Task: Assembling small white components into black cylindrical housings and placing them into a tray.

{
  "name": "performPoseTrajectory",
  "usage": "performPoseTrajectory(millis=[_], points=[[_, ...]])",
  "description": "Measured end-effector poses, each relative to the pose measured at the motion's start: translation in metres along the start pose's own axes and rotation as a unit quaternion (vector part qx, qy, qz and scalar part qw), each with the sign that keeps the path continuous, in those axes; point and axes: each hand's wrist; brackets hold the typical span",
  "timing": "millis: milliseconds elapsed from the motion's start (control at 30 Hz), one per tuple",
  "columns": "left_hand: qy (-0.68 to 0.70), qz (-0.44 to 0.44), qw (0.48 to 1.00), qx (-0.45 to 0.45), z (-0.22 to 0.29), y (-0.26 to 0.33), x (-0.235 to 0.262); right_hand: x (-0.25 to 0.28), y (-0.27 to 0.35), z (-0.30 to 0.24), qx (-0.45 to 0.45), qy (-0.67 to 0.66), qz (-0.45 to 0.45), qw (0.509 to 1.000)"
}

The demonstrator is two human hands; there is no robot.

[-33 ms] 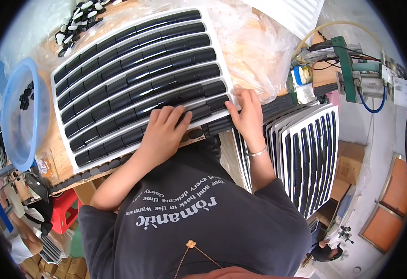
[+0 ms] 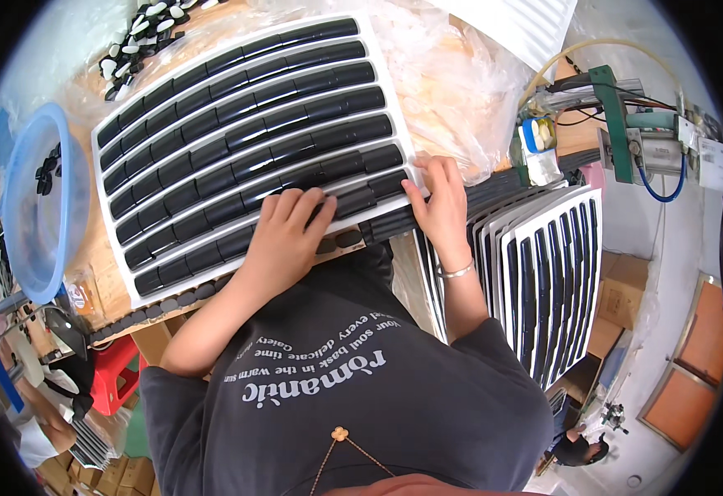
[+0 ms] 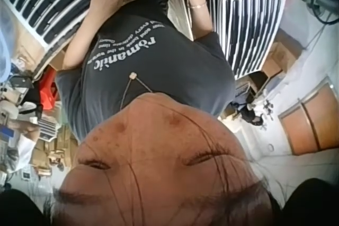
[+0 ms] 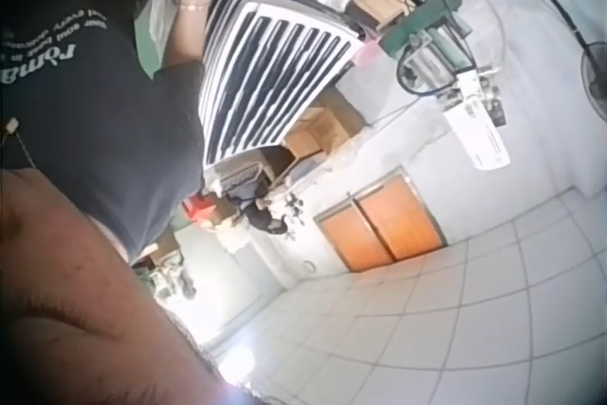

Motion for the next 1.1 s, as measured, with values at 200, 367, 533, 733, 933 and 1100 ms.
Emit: performPoseTrajectory(millis=[200, 367, 533, 733, 933, 1100], points=[[-0.003, -0.026, 0.999, 0.03, -0.016, 0.013, 0.024, 0.01, -0.012, -0.008, -0.009, 0.019, -0.033, 0.999], [0.029, -0.027, 0.998, 0.052, -0.032, 0.017, 0.056, 0.035, -0.037, -0.024, -0.018, -0.072, 0.022, 0.997], [0.025, -0.049, 0.997, 0.062, -0.039, 0.023, 0.081, 0.024, -0.048, -0.03, 0.083, -0.063, -0.063, 0.993], [0.009, -0.042, 0.997, 0.07, -0.036, 0.024, 0.092, 0.019, -0.064, -0.06, 0.189, -0.093, -0.12, 0.97], [-0.014, -0.048, 0.996, 0.068, -0.037, 0.007, 0.122, 0.015, -0.153, -0.106, 0.241, -0.106, -0.19, 0.946], [-0.017, 0.006, 0.999, 0.041, -0.046, -0.03, 0.151, -0.052, -0.286, -0.129, 0.311, -0.128, 0.083, 0.938]])
Point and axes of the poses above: each hand's wrist, its own y-axis away from the middle knuckle, its own x-axis out of the back of the hand, z = x × y
